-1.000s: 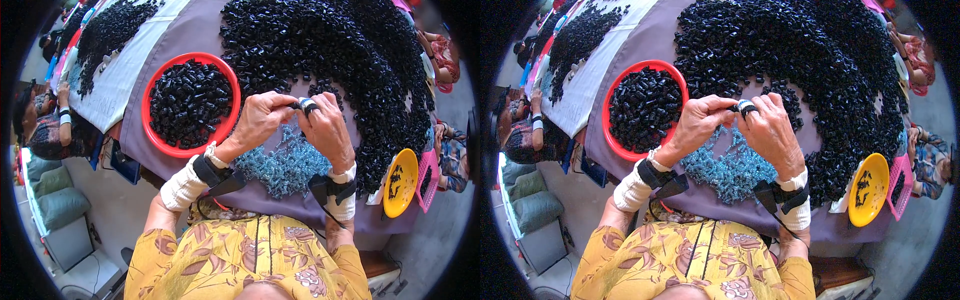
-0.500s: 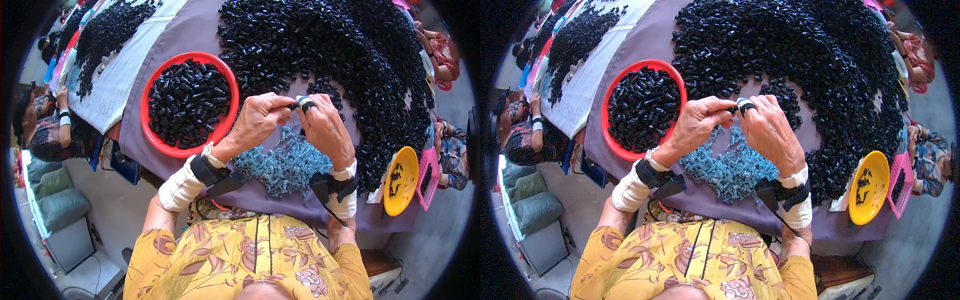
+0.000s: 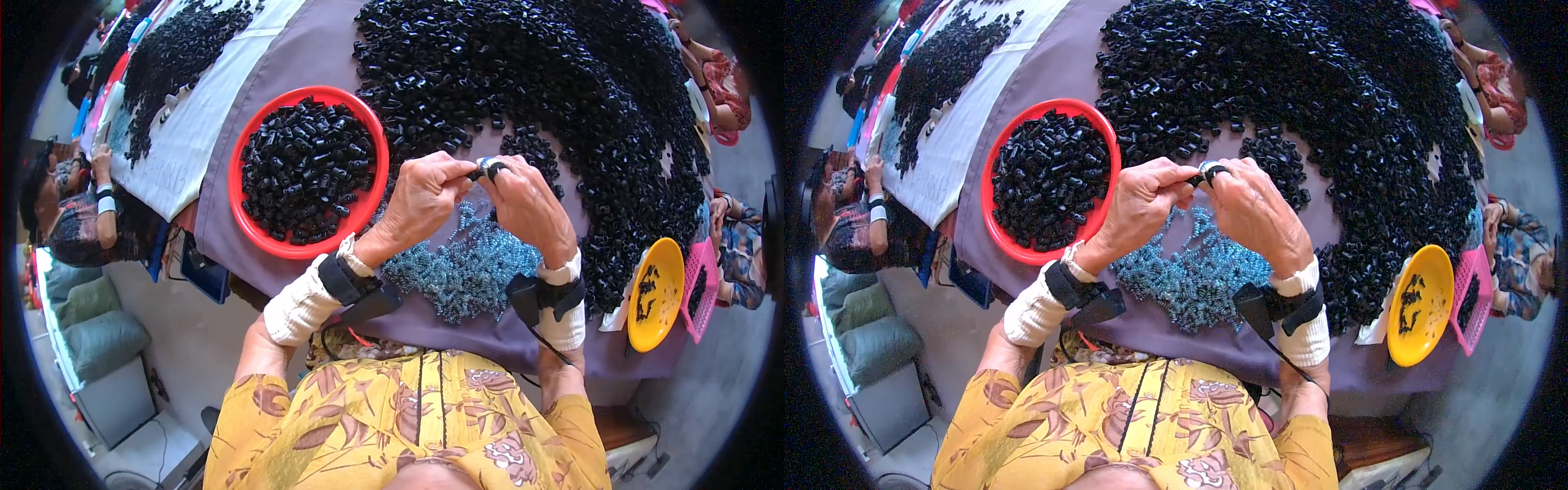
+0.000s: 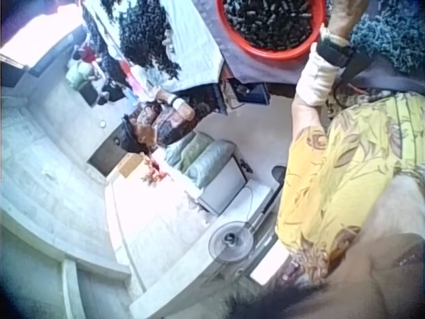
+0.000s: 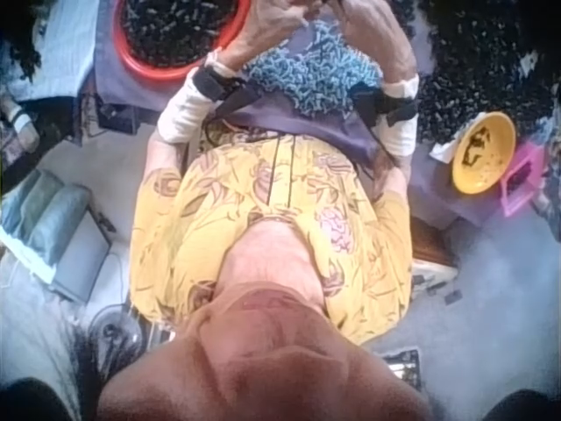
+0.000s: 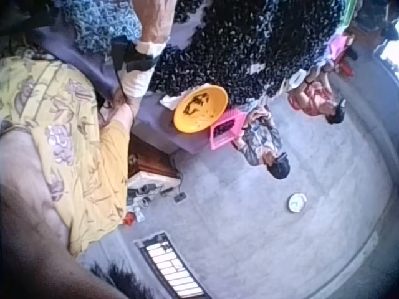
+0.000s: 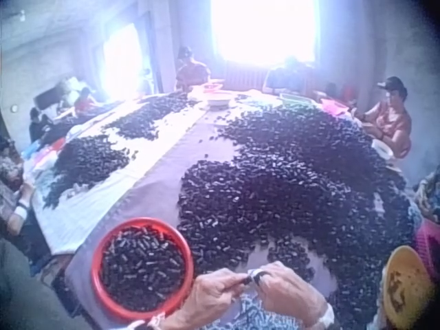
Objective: Assembling or sorting small black plastic components.
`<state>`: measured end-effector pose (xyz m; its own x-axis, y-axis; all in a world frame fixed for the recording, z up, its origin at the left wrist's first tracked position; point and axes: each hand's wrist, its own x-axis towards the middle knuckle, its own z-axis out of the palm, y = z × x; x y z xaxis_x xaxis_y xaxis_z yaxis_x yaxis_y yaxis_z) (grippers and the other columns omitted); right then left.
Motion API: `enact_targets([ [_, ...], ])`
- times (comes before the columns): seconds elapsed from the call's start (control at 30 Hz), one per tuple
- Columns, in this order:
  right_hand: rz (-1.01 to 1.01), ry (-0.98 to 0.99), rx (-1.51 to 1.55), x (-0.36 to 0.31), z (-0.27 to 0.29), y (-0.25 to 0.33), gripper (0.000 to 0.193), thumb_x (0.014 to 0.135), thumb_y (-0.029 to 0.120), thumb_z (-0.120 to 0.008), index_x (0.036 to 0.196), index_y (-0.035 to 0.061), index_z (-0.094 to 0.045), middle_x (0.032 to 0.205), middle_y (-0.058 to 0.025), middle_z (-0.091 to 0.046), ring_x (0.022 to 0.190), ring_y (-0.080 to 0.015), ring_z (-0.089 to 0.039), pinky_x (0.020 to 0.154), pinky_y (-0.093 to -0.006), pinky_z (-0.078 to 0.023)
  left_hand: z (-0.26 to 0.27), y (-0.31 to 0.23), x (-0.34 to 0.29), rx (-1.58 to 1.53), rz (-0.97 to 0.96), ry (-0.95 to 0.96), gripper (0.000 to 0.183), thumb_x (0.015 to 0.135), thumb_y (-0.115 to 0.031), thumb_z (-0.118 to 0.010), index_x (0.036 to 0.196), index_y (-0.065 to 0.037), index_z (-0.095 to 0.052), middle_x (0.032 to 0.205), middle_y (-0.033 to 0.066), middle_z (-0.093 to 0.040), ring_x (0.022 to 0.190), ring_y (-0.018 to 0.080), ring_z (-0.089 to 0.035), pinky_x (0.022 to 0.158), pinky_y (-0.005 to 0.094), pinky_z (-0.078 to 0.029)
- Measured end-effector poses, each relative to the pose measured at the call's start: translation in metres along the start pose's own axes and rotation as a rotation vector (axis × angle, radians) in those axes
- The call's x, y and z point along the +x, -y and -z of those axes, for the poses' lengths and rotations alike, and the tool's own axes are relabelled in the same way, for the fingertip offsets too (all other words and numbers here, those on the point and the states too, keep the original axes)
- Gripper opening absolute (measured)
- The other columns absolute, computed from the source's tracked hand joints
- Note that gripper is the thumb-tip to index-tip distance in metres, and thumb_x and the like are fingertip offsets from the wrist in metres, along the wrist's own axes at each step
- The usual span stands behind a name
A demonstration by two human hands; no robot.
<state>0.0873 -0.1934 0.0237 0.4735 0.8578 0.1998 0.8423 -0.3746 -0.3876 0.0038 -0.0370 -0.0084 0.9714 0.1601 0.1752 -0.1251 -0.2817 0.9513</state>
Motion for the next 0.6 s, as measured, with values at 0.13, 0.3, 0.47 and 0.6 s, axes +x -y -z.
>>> enact_targets([
  [0.13,0.039,-0.016,-0.063,0.001,0.0,-0.002,0.008,0.076,0.006,-0.059,0.073,-0.0011,-0.056,0.076,-0.013,-0.058,0.078,-0.0278,-0.056,0.075,-0.0363,-0.041,-0.001,-0.011,0.002,-0.138,0.184,0.015,0.019,0.084,0.0,-0.057,0.101,0.003,-0.064,0.084,0.0064,-0.064,0.072,0.0103,-0.061,0.064,0.0224,-0.05],
  [0.3,0.017,-0.135,-0.193,0.002,0.0,0.011,0.018,0.072,0.018,-0.066,0.073,0.0014,-0.06,0.074,-0.012,-0.058,0.072,-0.0263,-0.055,0.078,-0.0378,-0.039,0.001,-0.008,0.003,-0.387,0.333,0.032,0.019,0.086,-0.006,-0.057,0.101,0.004,-0.064,0.091,0.0077,-0.066,0.078,0.011,-0.063,0.071,0.0235,-0.051],
  [0.47,0.007,-0.243,-0.163,0.004,-0.01,-0.001,0.025,0.069,0.024,-0.07,0.068,0.0022,-0.059,0.07,-0.011,-0.058,0.07,-0.0259,-0.055,0.078,-0.0391,-0.039,-0.003,-0.009,0.005,-0.674,0.438,0.04,0.022,0.09,-0.018,-0.057,0.095,0.001,-0.065,0.087,0.006,-0.066,0.078,0.0109,-0.063,0.074,0.0258,-0.053],
  [0.6,0.04,-0.268,-0.089,0.006,-0.011,-0.002,0.026,0.067,0.025,-0.072,0.065,0.0028,-0.058,0.067,-0.0101,-0.057,0.068,-0.026,-0.055,0.077,-0.0389,-0.039,0.001,-0.009,0.003,-0.66,0.494,0.11,0.024,0.091,-0.021,-0.055,0.09,0.0,-0.065,0.085,0.0051,-0.065,0.077,0.0104,-0.062,0.073,0.0261,-0.053],
])
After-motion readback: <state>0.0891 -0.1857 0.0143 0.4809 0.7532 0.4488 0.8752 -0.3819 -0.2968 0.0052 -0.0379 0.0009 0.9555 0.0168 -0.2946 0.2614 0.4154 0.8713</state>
